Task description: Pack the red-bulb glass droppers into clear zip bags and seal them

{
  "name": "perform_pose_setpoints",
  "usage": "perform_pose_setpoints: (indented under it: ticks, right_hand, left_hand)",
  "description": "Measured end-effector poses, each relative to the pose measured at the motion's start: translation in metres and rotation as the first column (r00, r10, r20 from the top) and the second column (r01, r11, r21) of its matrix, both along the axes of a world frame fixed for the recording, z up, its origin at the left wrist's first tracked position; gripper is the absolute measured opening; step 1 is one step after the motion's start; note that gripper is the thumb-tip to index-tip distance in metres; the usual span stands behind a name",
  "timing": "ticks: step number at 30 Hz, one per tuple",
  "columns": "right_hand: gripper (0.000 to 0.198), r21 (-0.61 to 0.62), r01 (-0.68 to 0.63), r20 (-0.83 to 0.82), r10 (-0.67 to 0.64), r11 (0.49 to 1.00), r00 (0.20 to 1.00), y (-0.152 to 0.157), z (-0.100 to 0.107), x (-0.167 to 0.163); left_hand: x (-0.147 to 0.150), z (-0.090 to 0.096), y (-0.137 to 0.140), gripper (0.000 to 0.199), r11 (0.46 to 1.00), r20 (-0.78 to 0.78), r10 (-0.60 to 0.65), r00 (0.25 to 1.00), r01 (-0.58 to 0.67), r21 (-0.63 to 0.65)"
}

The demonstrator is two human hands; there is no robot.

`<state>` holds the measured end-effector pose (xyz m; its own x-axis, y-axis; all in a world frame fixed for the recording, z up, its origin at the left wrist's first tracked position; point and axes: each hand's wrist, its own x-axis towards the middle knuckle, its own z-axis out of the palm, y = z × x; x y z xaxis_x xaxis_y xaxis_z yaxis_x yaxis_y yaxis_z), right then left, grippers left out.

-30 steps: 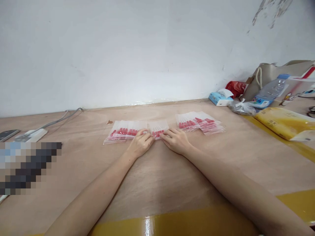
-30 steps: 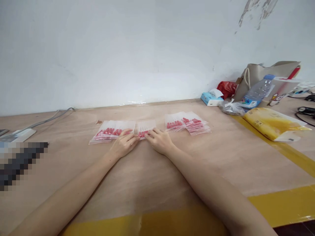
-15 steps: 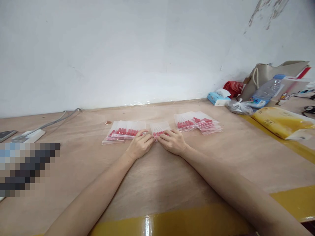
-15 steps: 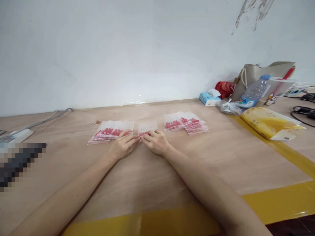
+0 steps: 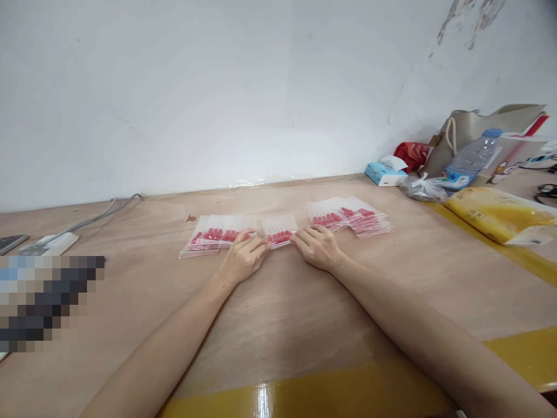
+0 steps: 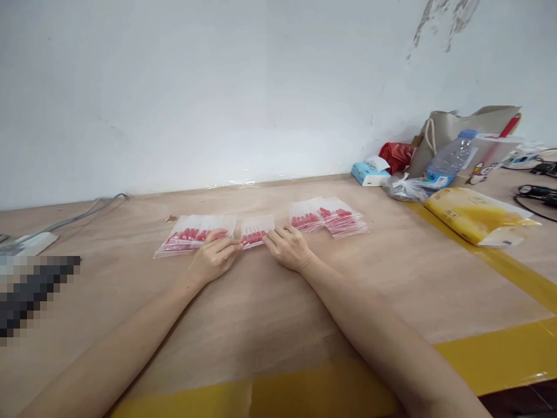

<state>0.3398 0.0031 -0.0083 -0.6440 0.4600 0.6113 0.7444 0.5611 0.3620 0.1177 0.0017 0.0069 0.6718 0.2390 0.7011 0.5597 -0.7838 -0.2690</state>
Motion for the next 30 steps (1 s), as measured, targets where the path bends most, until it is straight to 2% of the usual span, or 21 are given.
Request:
perform_pose_setpoints:
  ticks: [4, 12, 17, 19, 21, 23, 25, 28, 30]
  right_hand:
    - [0.027, 0.030, 0.042, -0.040, -0.041, 0.999, 0.998, 0.003, -0.001, 0.008]
    - [0.027, -0.061, 0.150, -0.039, -0.153, 0.987, 0.987, 0.005, -0.002, 0.005]
    - [0.025, -0.194, 0.097, -0.037, -0.106, 0.976, 0.994, 0.003, 0.006, 0.009]
    - [0.031, -0.249, 0.069, -0.070, -0.089, 0.966, 0.994, 0.003, 0.011, 0.015]
    - [0.041, -0.266, 0.134, -0.142, -0.177, 0.955, 0.974, 0.003, 0.014, 0.021]
    - [0.046, -0.268, 0.266, -0.205, -0.325, 0.926, 0.923, 0.003, 0.012, 0.026]
    - [0.043, -0.283, 0.363, -0.207, -0.426, 0.888, 0.881, 0.004, 0.008, 0.030]
    - [0.034, -0.321, 0.398, -0.155, -0.463, 0.859, 0.873, 0.008, 0.000, 0.032]
    - [0.035, -0.355, 0.379, -0.136, -0.448, 0.855, 0.883, 0.010, -0.002, 0.032]
  left_hand:
    - [-0.004, 0.000, 0.002, 0.014, 1.000, -0.008, 0.011, 1.000, -0.011, -0.006]
    - [-0.008, 0.001, 0.005, 0.017, 0.998, -0.027, 0.053, 0.998, -0.054, -0.039]
    - [-0.005, 0.002, 0.001, 0.018, 0.985, -0.087, 0.072, 0.994, -0.084, -0.149]
    - [-0.001, 0.003, 0.000, 0.013, 0.973, -0.089, 0.113, 0.990, -0.129, -0.191]
    - [0.004, 0.004, 0.000, 0.027, 0.961, -0.107, 0.159, 0.981, -0.179, -0.212]
    - [0.008, 0.004, 0.002, 0.041, 0.954, -0.161, 0.177, 0.971, -0.209, -0.213]
    - [0.009, 0.002, 0.005, 0.040, 0.949, -0.216, 0.185, 0.959, -0.231, -0.215]
    - [0.006, -0.003, 0.010, 0.034, 0.930, -0.235, 0.234, 0.943, -0.288, -0.227]
    - [0.003, -0.005, 0.012, 0.034, 0.915, -0.217, 0.284, 0.934, -0.331, -0.228]
